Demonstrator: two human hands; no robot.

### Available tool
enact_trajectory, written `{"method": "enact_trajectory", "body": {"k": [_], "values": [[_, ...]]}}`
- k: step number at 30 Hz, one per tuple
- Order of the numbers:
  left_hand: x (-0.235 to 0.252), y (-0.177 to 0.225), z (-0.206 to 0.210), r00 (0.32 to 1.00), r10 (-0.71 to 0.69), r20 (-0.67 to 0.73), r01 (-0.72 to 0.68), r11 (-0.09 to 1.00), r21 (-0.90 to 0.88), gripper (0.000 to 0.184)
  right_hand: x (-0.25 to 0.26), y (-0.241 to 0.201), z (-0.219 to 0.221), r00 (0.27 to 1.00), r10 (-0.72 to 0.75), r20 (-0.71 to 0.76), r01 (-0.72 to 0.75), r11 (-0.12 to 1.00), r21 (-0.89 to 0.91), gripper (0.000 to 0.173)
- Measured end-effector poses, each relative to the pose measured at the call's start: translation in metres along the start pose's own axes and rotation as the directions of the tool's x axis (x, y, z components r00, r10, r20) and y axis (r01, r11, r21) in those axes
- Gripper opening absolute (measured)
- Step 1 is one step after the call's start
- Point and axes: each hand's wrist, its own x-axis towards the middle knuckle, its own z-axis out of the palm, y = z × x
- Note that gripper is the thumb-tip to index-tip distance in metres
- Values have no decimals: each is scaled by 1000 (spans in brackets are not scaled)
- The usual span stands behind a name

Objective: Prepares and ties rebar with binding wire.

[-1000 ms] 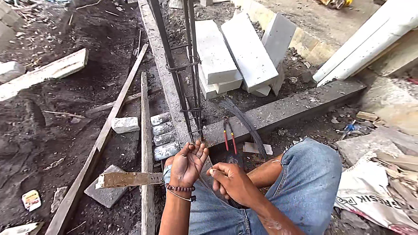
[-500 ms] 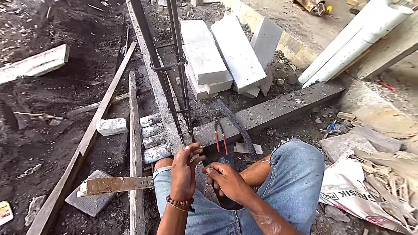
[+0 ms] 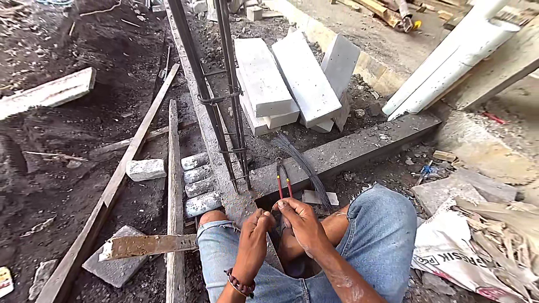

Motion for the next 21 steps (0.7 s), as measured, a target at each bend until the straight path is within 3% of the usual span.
{"method": "enact_trajectory", "body": {"k": [4, 7, 13, 18, 21], "values": [[6, 3, 2, 998, 19, -54, -20, 999, -26, 35, 1, -6, -6, 993, 1, 119, 22, 983, -185, 30], [10, -3, 12, 983, 32, -179, -66, 981, -184, 32, -2, -2, 2, 995, -15, 101, 44, 956, -292, 35], [8, -11, 17, 912, -213, -350, -8, 845, -535, 46, -25, 9, 30, 993, 35, 115, 41, 799, -600, 44], [8, -11, 11, 848, -325, -418, 13, 803, -596, 52, -43, 25, 47, 991, -45, 129, 121, 723, -680, 44], [14, -6, 5, 830, -316, -460, 2, 826, -563, 55, -51, 31, 53, 988, 49, 146, 46, 809, -585, 42]]}}
